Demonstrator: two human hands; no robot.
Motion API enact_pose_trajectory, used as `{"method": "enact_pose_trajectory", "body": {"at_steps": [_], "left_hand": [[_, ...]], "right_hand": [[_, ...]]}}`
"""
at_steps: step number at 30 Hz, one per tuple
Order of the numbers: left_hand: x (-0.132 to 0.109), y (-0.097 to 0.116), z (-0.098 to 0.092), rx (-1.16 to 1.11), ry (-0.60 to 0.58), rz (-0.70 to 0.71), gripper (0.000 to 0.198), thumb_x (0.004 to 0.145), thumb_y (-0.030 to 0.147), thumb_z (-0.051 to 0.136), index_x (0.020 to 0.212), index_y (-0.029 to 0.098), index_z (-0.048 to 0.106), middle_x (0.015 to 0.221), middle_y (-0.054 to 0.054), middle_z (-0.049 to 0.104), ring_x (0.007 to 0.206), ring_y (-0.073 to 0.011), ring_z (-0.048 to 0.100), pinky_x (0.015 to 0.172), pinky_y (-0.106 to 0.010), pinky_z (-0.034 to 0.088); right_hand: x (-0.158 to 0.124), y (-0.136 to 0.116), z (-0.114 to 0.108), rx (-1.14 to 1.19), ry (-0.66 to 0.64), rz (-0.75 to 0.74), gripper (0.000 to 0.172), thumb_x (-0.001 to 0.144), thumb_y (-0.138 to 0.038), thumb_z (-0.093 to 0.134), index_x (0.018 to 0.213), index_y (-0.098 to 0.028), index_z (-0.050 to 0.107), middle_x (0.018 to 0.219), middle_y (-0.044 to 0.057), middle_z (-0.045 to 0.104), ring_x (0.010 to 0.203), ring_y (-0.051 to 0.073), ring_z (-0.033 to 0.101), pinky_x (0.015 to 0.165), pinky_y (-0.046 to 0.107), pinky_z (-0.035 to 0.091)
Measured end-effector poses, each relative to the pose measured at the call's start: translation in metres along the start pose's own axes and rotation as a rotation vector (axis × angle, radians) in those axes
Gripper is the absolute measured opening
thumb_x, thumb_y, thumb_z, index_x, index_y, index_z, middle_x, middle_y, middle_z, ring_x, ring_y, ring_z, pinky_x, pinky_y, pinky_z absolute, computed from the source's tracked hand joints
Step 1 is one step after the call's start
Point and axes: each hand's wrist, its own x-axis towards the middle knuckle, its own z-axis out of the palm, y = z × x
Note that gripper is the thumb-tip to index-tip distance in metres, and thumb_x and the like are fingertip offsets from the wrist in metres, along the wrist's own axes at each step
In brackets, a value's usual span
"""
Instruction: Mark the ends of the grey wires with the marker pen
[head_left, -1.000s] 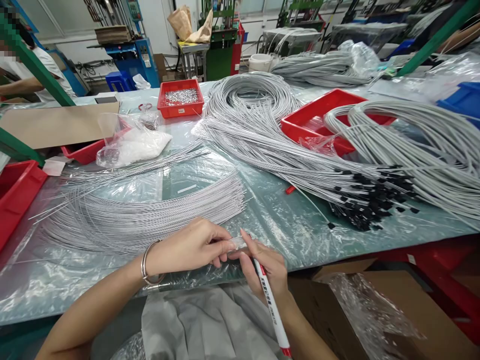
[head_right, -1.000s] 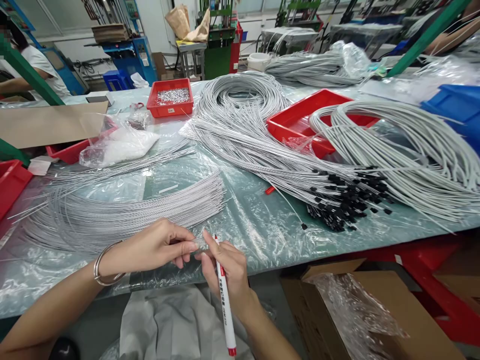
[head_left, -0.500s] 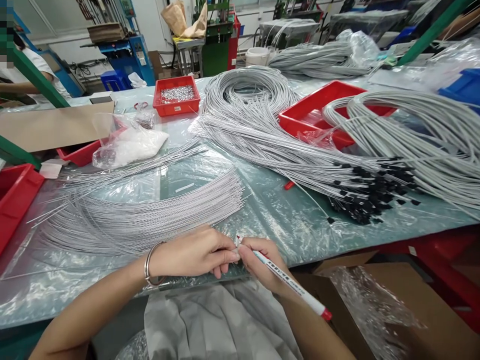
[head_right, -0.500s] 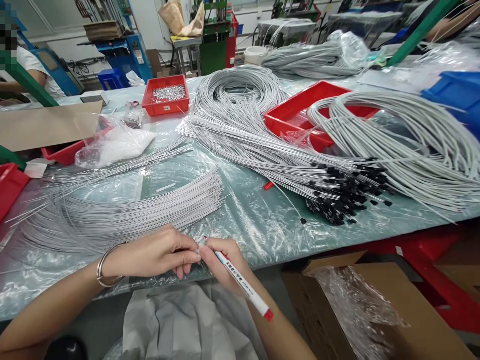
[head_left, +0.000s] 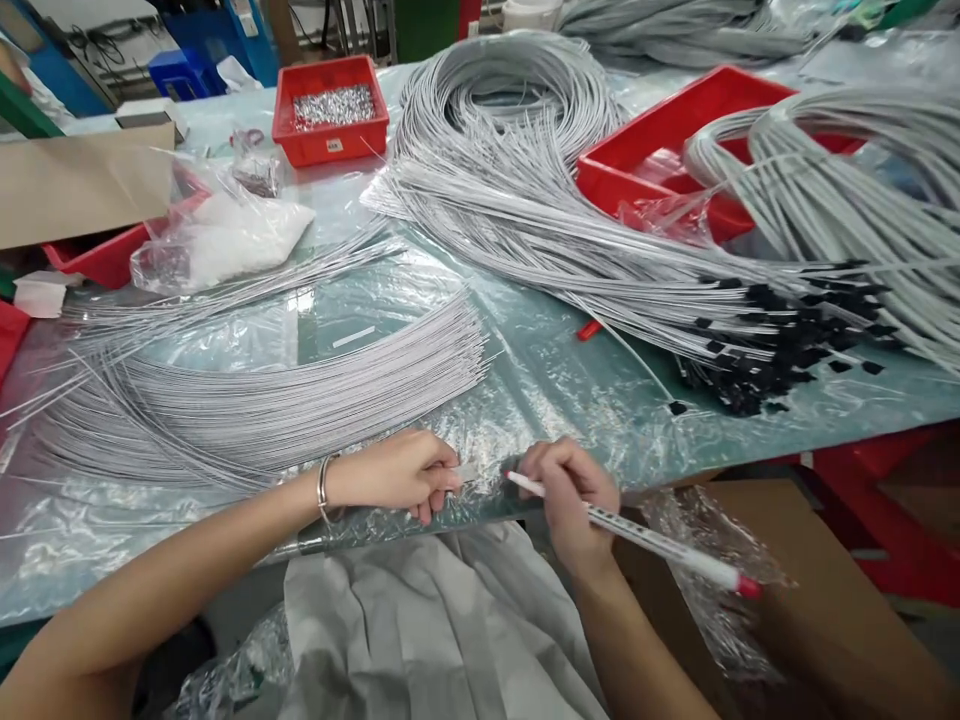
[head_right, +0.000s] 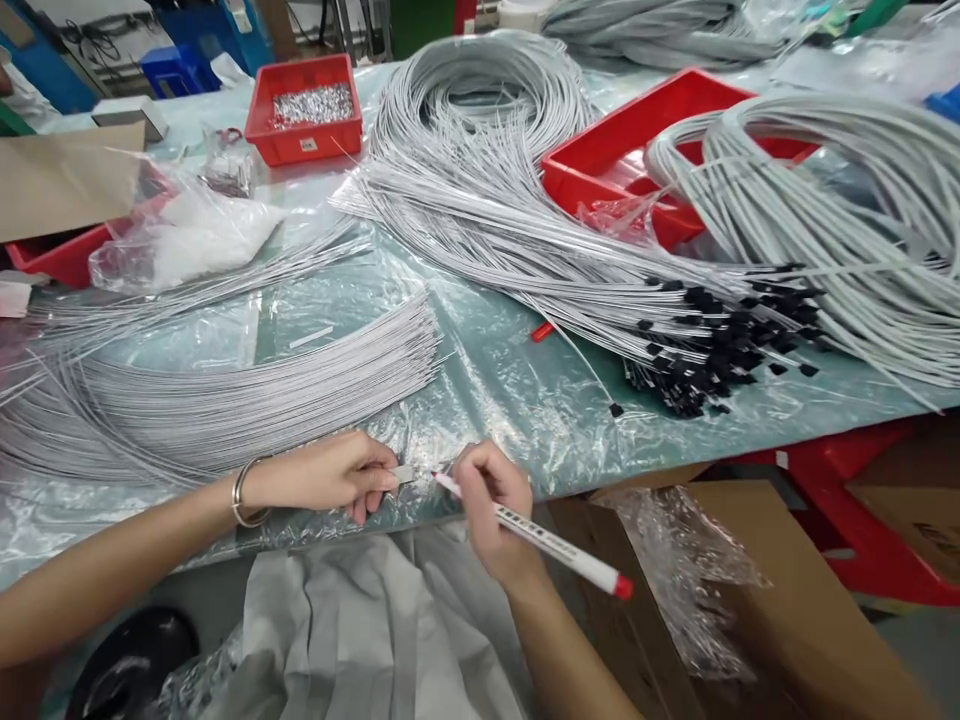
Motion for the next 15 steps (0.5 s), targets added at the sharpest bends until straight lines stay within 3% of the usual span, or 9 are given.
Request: {"method": "enact_pose_trajectory", "body": {"at_steps": [3,5,10,15], "left_hand": [[0.003,-0.002,-0.002,-0.031,-0.02,0.004,0.03,0.091,0.032,0.045,0.066,0.015,0.049,0.062,-0.001,0.06,0.054,-0.0129,0.063,0.046,-0.018,0.046],[0.004,-0.003,-0.003,-0.04,-0.031,0.005,0.03,0.091,0.032,0.045,0.067,0.015,0.05,0.062,-0.001,0.06,0.054,-0.0127,0.063,0.046,-0.018,0.047],[0.006,-0.006,-0.004,-0.042,-0.048,0.008,0.029,0.091,0.032,0.045,0.067,0.015,0.05,0.062,-0.001,0.062,0.054,-0.0121,0.063,0.046,-0.017,0.047],[0.007,-0.005,-0.004,-0.022,-0.04,0.022,0.027,0.09,0.028,0.045,0.068,0.014,0.051,0.061,-0.001,0.062,0.053,-0.0113,0.063,0.045,-0.016,0.046]], "right_hand": [[-0.006,0.0,0.004,-0.295,-0.033,-0.016,0.016,0.083,-0.02,0.056,0.067,-0.018,0.056,0.055,-0.002,0.053,0.049,0.01,0.049,0.046,0.022,0.035],[-0.005,-0.003,0.005,-0.402,-0.036,-0.102,0.017,0.081,-0.015,0.058,0.063,-0.017,0.057,0.052,-0.003,0.053,0.046,0.009,0.048,0.045,0.022,0.034],[0.002,-0.005,0.009,-0.492,-0.038,-0.302,0.025,0.078,-0.007,0.058,0.056,-0.016,0.05,0.045,-0.004,0.045,0.04,0.006,0.039,0.042,0.021,0.029],[0.003,-0.001,0.012,-0.577,-0.024,-0.364,0.029,0.077,-0.006,0.058,0.054,-0.016,0.045,0.044,-0.005,0.038,0.04,0.005,0.032,0.042,0.022,0.026]]}}
